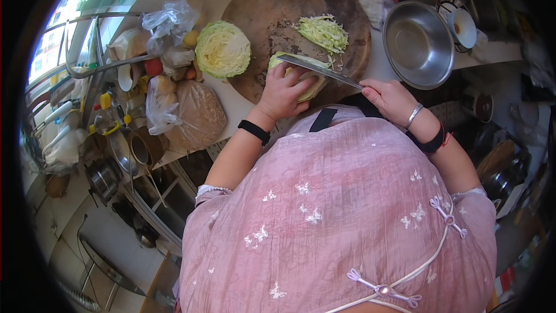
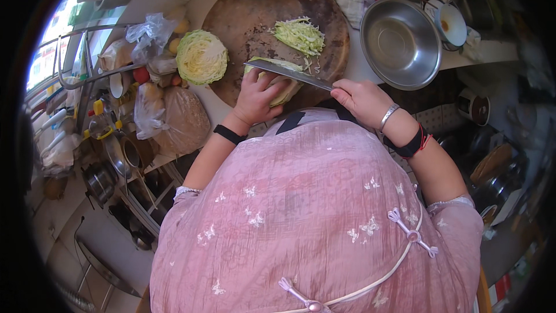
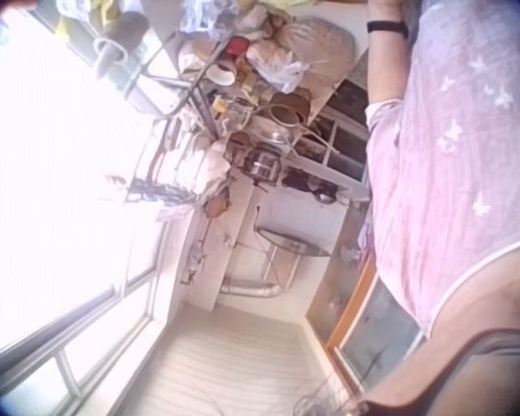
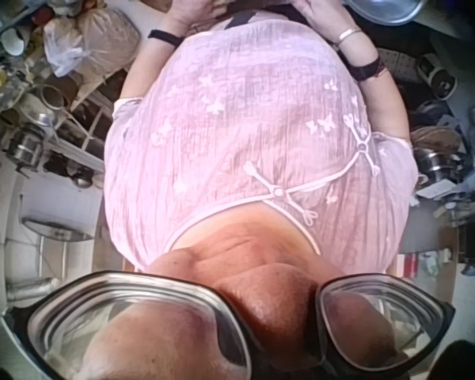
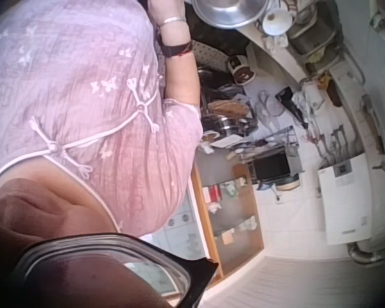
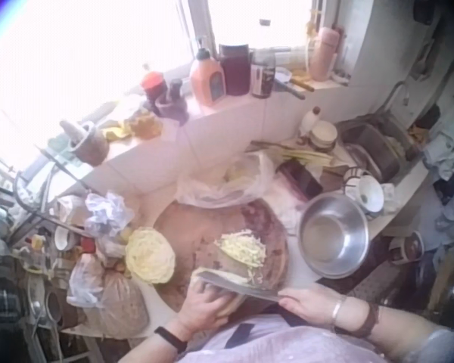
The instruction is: The person peels leaves from a cabbage by hand, cuts the cabbage in half with a cleaver, retrieves a bowl from a cupboard, and shreds the cabbage on a wooden cutting board.
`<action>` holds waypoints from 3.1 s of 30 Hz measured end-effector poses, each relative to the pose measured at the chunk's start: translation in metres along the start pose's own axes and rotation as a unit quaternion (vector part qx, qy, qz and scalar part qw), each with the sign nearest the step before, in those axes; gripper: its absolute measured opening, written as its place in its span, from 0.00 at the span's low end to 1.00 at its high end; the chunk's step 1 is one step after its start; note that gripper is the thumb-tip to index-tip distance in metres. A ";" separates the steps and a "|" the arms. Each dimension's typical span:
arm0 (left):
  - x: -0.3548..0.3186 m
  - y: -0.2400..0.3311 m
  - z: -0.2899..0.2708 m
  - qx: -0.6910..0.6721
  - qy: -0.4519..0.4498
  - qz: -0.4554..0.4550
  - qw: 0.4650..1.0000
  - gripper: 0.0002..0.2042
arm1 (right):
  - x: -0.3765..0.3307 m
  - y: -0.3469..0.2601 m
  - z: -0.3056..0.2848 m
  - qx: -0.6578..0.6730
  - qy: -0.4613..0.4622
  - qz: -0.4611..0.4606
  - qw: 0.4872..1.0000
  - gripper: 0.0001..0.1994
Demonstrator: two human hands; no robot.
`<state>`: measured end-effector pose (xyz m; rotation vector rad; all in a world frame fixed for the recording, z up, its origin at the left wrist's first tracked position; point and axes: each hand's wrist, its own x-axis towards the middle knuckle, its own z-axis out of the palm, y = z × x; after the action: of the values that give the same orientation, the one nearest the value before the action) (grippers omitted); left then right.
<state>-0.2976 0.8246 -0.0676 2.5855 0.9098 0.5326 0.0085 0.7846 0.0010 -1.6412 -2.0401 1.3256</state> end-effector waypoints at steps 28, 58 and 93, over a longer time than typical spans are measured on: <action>0.012 0.008 -0.005 0.039 0.006 0.048 0.998 0.33 | -0.012 -0.022 -0.013 0.019 -0.027 0.043 0.999 0.18; 0.001 -0.001 0.001 0.000 -0.028 -0.007 1.000 0.33 | 0.012 0.008 0.025 0.043 0.004 0.034 0.998 0.20; -0.001 0.000 0.005 0.014 -0.010 0.010 1.000 0.34 | -0.027 -0.030 -0.016 0.026 -0.026 0.075 0.997 0.18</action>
<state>-0.2957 0.8230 -0.0719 2.6232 0.8921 0.5013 0.0079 0.7695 0.0421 -1.7835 -1.9258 1.4732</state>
